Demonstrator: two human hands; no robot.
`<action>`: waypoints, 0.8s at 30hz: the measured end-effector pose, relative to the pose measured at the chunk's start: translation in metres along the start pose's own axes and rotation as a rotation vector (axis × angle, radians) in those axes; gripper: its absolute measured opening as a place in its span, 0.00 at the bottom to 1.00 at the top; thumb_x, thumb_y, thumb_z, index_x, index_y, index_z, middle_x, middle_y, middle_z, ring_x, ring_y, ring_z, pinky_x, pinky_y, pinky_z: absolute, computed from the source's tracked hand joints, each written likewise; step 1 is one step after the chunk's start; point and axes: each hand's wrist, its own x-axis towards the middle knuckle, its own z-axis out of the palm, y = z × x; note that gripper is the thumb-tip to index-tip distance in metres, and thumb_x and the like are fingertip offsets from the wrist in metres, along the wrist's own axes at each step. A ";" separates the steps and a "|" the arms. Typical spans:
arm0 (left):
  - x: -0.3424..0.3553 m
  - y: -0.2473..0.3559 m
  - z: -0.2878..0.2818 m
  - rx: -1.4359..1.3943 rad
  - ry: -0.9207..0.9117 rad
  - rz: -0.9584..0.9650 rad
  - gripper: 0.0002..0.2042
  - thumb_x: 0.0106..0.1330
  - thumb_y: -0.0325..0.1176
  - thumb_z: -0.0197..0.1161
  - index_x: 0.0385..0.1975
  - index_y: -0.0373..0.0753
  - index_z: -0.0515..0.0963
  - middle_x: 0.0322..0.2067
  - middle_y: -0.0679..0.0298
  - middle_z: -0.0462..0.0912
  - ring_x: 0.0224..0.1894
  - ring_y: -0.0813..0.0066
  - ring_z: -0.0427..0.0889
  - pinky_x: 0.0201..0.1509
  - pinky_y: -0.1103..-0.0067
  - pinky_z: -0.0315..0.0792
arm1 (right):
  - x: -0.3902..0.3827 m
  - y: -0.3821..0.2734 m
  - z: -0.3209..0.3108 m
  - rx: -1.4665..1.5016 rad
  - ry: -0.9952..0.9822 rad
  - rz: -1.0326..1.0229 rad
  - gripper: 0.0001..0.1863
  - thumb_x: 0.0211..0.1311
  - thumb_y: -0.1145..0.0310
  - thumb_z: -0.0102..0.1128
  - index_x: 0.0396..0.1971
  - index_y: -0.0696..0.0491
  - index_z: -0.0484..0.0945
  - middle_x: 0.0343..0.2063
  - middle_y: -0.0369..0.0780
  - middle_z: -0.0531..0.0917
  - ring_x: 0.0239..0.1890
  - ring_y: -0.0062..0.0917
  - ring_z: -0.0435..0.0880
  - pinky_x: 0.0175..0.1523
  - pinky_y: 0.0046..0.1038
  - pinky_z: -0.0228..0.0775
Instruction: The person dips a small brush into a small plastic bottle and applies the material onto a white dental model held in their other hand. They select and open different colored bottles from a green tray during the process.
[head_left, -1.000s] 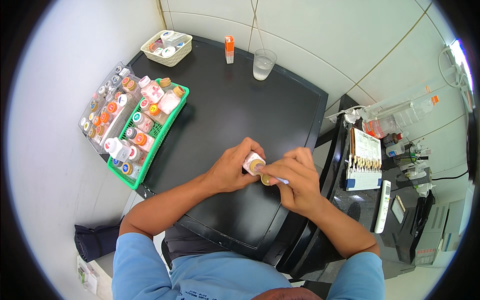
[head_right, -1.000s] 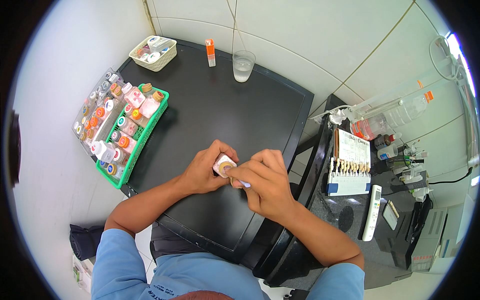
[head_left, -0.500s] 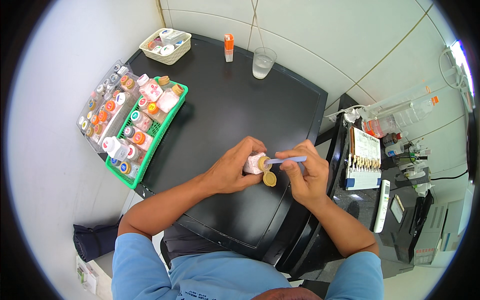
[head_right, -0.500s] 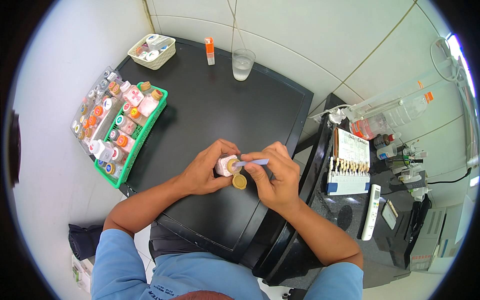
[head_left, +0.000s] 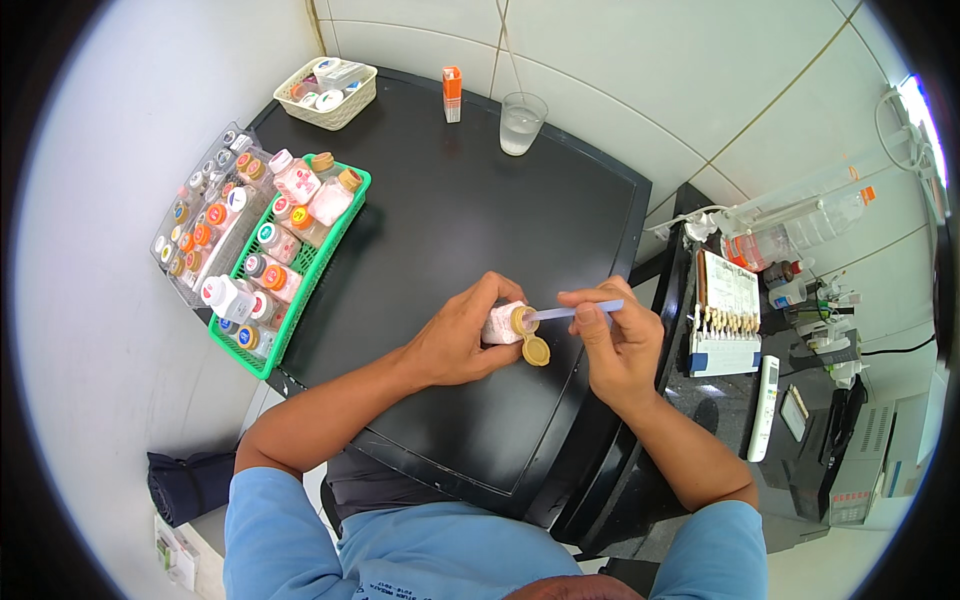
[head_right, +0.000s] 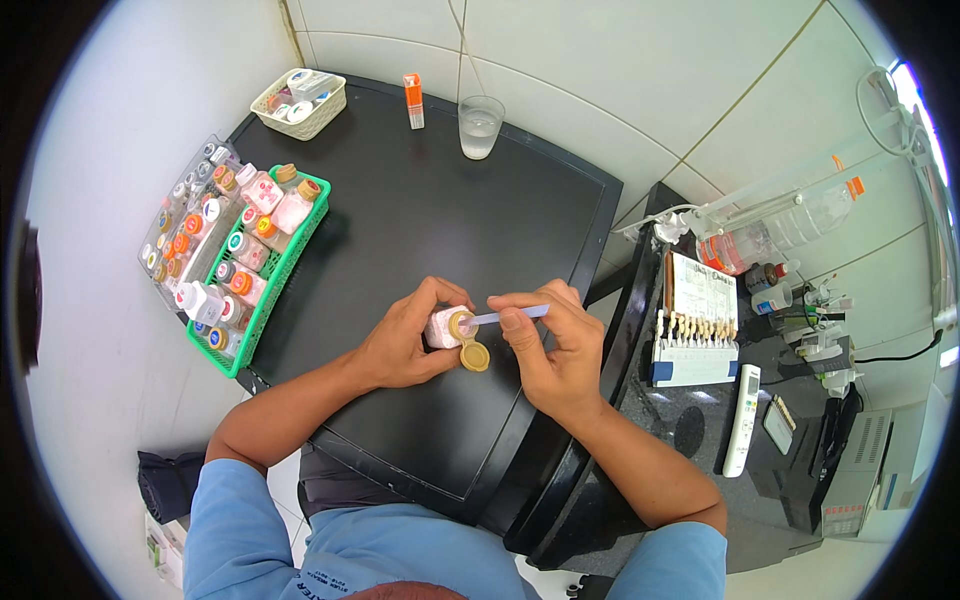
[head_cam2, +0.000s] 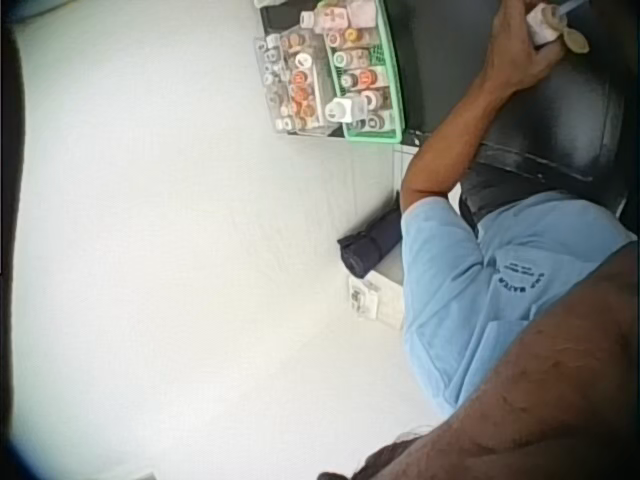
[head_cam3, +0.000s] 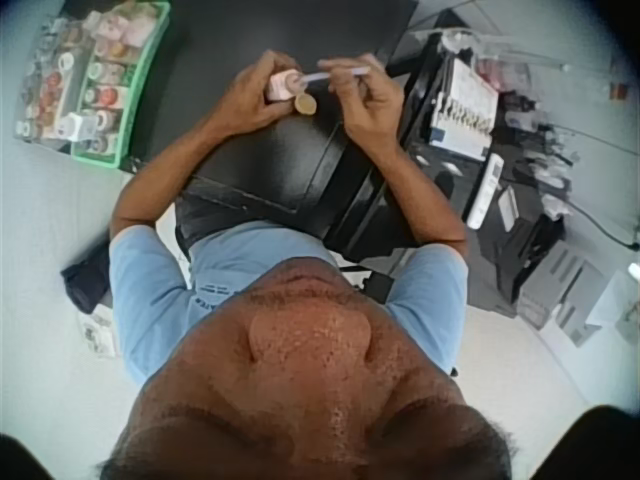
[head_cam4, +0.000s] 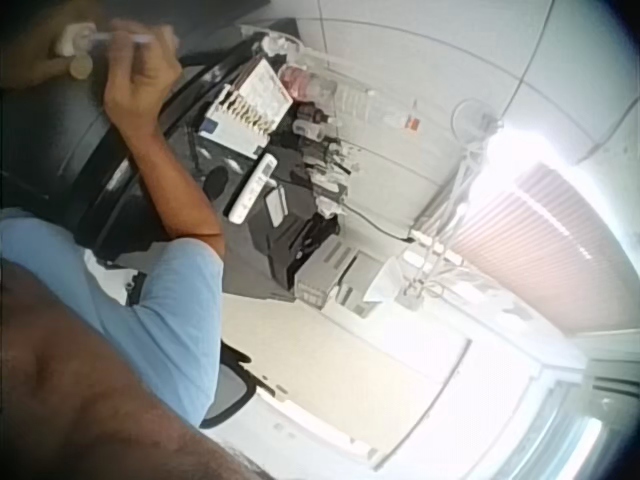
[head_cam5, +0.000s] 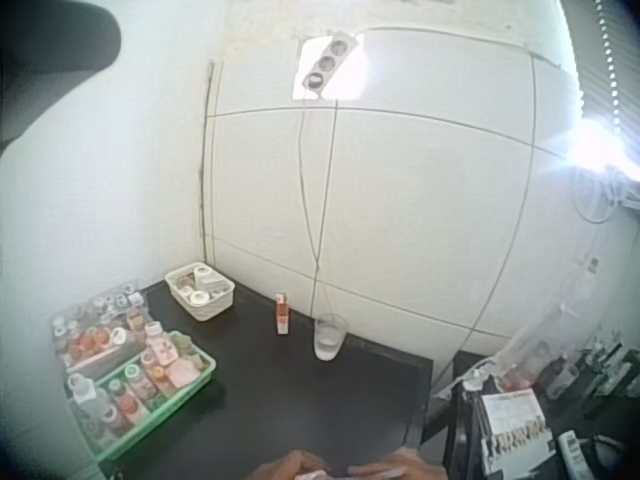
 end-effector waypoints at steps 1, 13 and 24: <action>0.000 0.000 0.000 0.000 0.001 -0.010 0.27 0.65 0.30 0.83 0.59 0.37 0.72 0.56 0.54 0.86 0.55 0.61 0.90 0.58 0.68 0.83 | 0.001 0.000 0.000 -0.033 0.000 -0.024 0.08 0.80 0.69 0.72 0.48 0.56 0.95 0.26 0.33 0.88 0.32 0.21 0.79 0.47 0.29 0.64; 0.001 0.002 0.000 0.026 0.042 0.033 0.26 0.67 0.32 0.79 0.59 0.35 0.73 0.43 0.52 0.87 0.41 0.59 0.91 0.42 0.66 0.82 | 0.003 -0.001 -0.004 -0.068 -0.019 -0.121 0.09 0.80 0.68 0.72 0.47 0.57 0.95 0.25 0.33 0.87 0.31 0.20 0.79 0.47 0.30 0.63; 0.001 0.007 -0.003 0.025 0.018 -0.024 0.27 0.67 0.32 0.81 0.59 0.36 0.72 0.45 0.53 0.87 0.42 0.61 0.90 0.45 0.67 0.82 | -0.002 0.000 -0.002 0.073 0.008 0.034 0.09 0.82 0.68 0.71 0.46 0.57 0.95 0.24 0.34 0.87 0.32 0.19 0.81 0.48 0.27 0.65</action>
